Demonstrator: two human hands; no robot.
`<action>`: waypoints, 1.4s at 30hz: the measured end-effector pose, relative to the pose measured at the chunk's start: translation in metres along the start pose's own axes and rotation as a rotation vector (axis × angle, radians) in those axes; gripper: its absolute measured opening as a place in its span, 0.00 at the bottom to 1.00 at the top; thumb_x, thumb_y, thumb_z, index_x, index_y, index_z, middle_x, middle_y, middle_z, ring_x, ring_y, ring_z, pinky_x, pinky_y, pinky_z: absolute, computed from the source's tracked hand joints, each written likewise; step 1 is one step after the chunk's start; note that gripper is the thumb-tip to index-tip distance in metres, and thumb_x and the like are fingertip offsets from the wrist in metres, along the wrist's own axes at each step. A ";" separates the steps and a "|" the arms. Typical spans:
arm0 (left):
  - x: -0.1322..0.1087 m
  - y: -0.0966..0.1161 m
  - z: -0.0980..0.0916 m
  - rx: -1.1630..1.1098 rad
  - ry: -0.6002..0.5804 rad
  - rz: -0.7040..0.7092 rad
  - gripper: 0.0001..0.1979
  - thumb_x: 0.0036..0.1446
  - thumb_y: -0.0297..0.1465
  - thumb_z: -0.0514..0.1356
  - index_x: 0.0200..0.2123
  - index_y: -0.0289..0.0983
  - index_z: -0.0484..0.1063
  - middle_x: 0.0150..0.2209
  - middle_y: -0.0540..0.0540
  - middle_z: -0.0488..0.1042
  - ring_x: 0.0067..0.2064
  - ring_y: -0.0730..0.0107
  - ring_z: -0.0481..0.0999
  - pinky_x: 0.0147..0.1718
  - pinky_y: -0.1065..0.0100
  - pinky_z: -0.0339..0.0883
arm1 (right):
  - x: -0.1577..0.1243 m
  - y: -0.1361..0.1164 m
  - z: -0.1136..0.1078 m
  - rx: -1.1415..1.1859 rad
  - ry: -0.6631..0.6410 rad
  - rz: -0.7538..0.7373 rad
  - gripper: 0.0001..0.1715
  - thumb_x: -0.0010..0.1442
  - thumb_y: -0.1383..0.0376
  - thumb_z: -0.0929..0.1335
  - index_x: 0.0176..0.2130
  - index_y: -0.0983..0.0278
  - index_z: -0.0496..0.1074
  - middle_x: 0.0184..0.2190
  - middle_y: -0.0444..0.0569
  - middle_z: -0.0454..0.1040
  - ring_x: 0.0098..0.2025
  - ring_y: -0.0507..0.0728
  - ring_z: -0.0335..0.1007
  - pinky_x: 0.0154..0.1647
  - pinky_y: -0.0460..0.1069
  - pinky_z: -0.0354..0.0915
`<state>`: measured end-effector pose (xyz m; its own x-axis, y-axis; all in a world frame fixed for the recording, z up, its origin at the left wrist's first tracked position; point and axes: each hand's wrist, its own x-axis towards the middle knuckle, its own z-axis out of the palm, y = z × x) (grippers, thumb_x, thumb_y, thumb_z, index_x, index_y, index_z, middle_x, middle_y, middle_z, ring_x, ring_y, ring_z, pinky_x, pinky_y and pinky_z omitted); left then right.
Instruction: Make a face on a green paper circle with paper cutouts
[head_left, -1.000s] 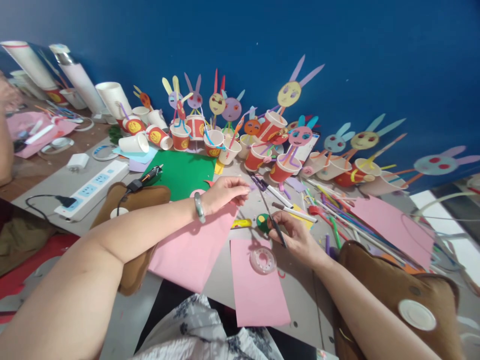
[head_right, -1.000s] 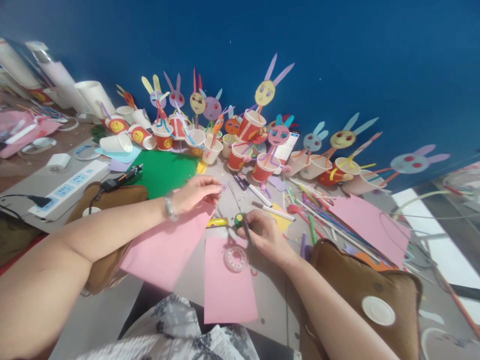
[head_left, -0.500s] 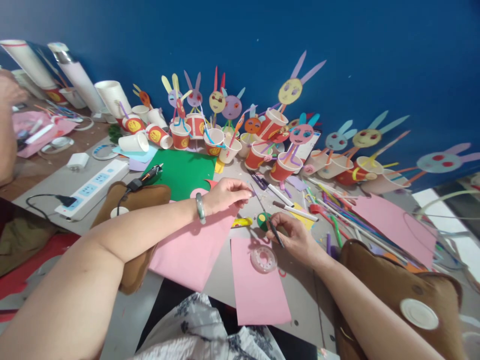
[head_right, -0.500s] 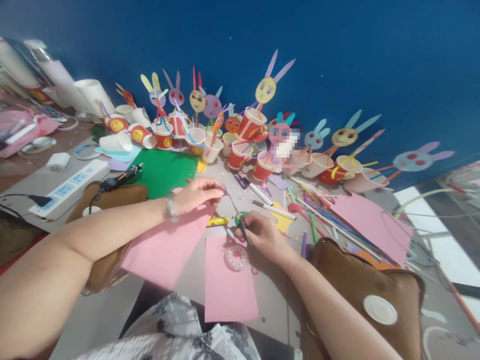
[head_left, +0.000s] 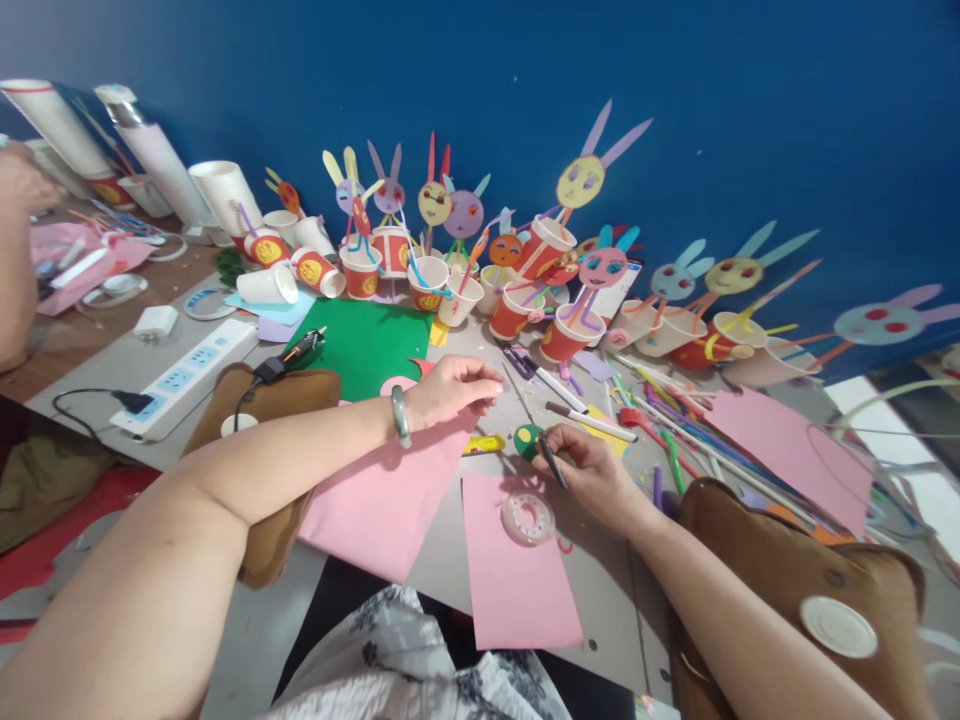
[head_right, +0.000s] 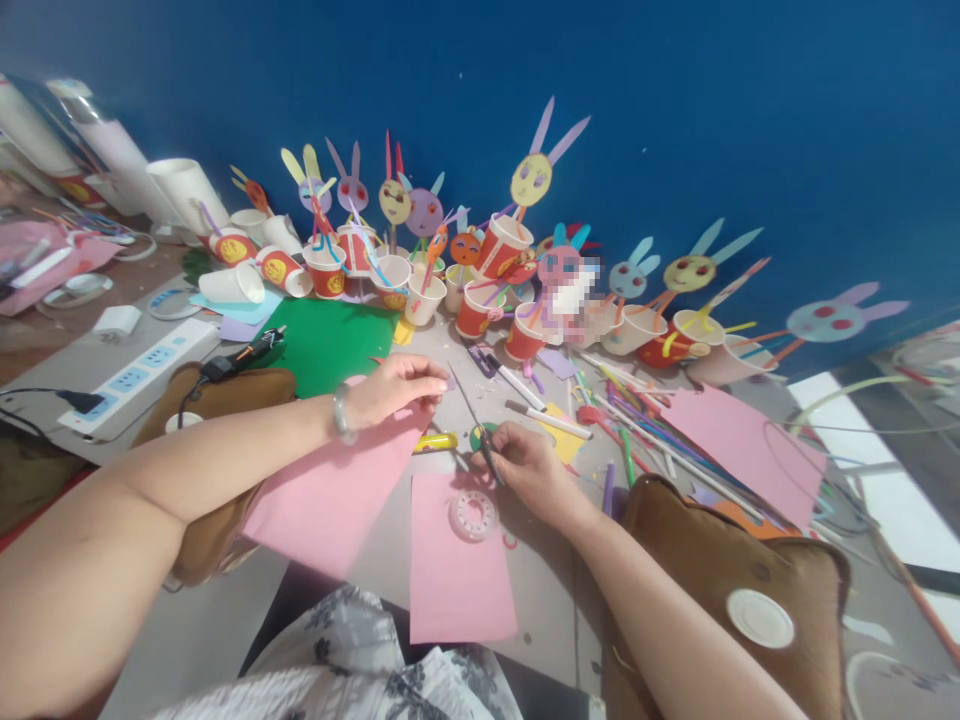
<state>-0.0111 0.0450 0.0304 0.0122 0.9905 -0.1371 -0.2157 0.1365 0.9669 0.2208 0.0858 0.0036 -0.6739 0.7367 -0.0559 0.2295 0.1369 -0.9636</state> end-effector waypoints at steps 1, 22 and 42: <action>0.000 0.000 0.000 -0.009 0.010 -0.015 0.01 0.56 0.22 0.61 0.31 0.32 0.73 0.22 0.53 0.72 0.23 0.81 0.70 0.28 0.74 0.66 | 0.001 0.001 0.000 -0.002 0.018 -0.001 0.24 0.53 0.48 0.75 0.25 0.62 0.65 0.22 0.43 0.69 0.24 0.51 0.61 0.26 0.48 0.61; -0.006 -0.003 0.005 0.369 -0.061 0.138 0.02 0.51 0.25 0.67 0.30 0.32 0.78 0.25 0.51 0.74 0.26 0.79 0.68 0.28 0.74 0.63 | -0.002 -0.010 -0.002 -0.154 0.132 -0.144 0.16 0.58 0.50 0.72 0.30 0.60 0.76 0.31 0.50 0.76 0.35 0.58 0.69 0.38 0.54 0.67; -0.021 -0.017 0.022 0.376 -0.276 0.045 0.09 0.58 0.30 0.62 0.38 0.32 0.81 0.30 0.46 0.79 0.26 0.76 0.72 0.27 0.74 0.66 | -0.004 -0.001 0.008 -0.239 0.165 -0.323 0.11 0.57 0.64 0.71 0.26 0.60 0.67 0.30 0.46 0.72 0.35 0.56 0.68 0.38 0.52 0.63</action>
<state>0.0142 0.0224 0.0218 0.2815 0.9562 -0.0804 0.1460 0.0402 0.9885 0.2175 0.0770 0.0025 -0.6209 0.7244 0.2995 0.1949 0.5128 -0.8361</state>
